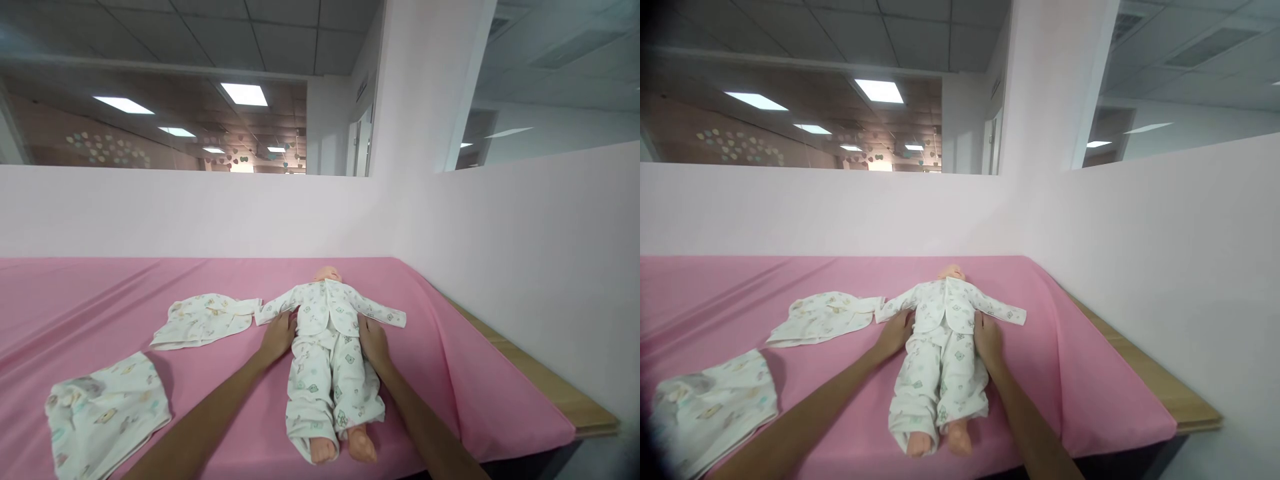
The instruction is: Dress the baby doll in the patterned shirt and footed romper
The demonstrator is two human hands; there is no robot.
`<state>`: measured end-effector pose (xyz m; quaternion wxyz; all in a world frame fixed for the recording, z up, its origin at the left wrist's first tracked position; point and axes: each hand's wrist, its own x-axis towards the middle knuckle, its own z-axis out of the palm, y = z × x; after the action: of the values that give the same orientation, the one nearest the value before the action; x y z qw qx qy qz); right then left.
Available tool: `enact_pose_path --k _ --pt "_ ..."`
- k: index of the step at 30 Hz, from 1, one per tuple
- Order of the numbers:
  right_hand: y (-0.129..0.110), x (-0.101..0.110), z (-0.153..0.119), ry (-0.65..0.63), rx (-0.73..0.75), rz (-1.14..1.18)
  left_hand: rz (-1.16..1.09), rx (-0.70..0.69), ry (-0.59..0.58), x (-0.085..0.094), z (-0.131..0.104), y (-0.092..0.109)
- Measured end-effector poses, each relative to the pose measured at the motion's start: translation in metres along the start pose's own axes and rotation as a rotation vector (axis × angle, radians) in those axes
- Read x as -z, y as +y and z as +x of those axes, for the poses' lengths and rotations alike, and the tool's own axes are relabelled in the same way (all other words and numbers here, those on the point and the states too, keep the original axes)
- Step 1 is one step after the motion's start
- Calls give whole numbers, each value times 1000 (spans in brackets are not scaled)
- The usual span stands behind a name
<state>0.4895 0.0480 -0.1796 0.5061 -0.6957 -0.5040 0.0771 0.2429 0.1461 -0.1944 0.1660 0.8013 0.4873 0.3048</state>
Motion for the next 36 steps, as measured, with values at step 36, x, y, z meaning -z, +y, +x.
enact_pose_path --k 36 --pt "-49 15 -18 119 -17 107 2 1 -31 2 0 2"
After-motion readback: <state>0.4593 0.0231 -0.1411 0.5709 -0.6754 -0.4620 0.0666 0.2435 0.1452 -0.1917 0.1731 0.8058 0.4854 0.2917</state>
